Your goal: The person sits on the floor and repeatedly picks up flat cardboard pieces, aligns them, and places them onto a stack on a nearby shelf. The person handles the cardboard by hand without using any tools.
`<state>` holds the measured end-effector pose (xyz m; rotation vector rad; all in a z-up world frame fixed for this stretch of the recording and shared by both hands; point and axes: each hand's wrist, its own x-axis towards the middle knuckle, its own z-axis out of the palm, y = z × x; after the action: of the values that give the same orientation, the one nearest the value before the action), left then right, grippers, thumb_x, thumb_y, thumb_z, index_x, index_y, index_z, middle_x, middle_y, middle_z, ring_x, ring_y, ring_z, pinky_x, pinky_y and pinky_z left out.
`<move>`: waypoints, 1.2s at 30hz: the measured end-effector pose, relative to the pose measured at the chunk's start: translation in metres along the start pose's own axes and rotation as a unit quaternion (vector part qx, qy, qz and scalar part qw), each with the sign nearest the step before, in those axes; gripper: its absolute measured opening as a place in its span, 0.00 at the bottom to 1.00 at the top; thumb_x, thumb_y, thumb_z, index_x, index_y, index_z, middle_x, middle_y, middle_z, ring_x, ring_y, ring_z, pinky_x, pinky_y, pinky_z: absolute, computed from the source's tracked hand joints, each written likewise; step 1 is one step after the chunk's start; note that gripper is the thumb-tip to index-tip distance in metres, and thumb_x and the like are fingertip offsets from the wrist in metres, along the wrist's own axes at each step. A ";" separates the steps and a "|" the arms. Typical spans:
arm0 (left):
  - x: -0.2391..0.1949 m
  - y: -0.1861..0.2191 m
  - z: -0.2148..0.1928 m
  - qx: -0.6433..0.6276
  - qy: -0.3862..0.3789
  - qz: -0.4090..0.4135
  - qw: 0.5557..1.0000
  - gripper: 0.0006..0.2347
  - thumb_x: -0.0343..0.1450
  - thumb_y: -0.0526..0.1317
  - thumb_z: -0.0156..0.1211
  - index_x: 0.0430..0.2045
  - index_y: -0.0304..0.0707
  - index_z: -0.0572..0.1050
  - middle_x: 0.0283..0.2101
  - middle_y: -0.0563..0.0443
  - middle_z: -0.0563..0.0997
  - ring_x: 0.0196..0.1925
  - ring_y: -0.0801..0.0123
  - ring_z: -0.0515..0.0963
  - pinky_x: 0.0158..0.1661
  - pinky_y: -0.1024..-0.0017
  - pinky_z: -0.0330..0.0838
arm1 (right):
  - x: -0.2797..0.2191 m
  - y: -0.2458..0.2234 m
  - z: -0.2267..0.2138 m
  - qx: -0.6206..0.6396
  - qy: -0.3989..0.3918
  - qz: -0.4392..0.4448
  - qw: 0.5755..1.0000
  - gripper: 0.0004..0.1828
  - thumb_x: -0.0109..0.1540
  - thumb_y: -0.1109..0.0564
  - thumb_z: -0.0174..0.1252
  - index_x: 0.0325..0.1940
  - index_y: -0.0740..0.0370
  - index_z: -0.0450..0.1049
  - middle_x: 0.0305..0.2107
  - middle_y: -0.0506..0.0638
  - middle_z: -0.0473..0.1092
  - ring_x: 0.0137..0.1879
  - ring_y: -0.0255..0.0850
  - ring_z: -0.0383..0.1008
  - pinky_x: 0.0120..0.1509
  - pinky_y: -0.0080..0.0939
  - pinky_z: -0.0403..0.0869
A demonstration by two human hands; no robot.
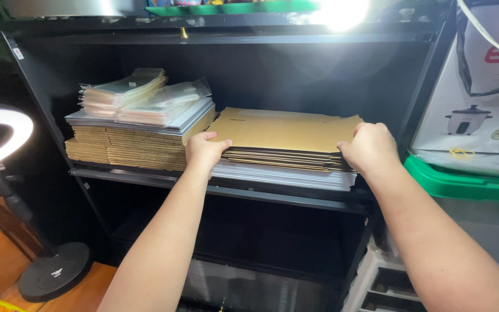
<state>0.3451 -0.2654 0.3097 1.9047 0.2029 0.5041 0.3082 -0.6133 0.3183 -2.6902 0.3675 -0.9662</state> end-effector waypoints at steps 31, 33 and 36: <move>-0.016 -0.019 -0.023 -0.017 0.011 0.012 1.000 0.27 0.65 0.54 0.72 0.58 0.49 0.77 0.61 0.41 0.77 0.65 0.53 0.75 0.61 0.61 0.70 | -0.026 -0.001 -0.009 -0.034 0.039 -0.083 0.995 0.25 0.64 0.44 0.63 0.55 0.66 0.81 0.47 0.64 0.76 0.51 0.60 0.81 0.52 0.57 0.80; -0.026 -0.023 -0.032 -0.024 0.005 0.001 1.000 0.28 0.66 0.54 0.72 0.60 0.47 0.75 0.62 0.38 0.75 0.65 0.51 0.74 0.62 0.60 0.70 | -0.039 -0.010 -0.017 -0.034 0.088 -0.111 0.989 0.26 0.63 0.45 0.65 0.58 0.66 0.79 0.50 0.65 0.73 0.51 0.61 0.81 0.52 0.59 0.80; -0.047 -0.035 -0.051 -0.009 0.032 -0.007 0.999 0.34 0.62 0.57 0.76 0.60 0.44 0.71 0.63 0.41 0.71 0.65 0.50 0.74 0.64 0.59 0.69 | -0.060 -0.027 -0.028 0.028 0.133 -0.150 0.979 0.24 0.64 0.52 0.64 0.61 0.68 0.76 0.58 0.70 0.65 0.55 0.70 0.77 0.54 0.66 0.78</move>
<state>0.2838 -0.2262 0.2821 1.8697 0.2523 0.5570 0.2496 -0.5730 0.3127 -2.6152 -0.0224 -1.4061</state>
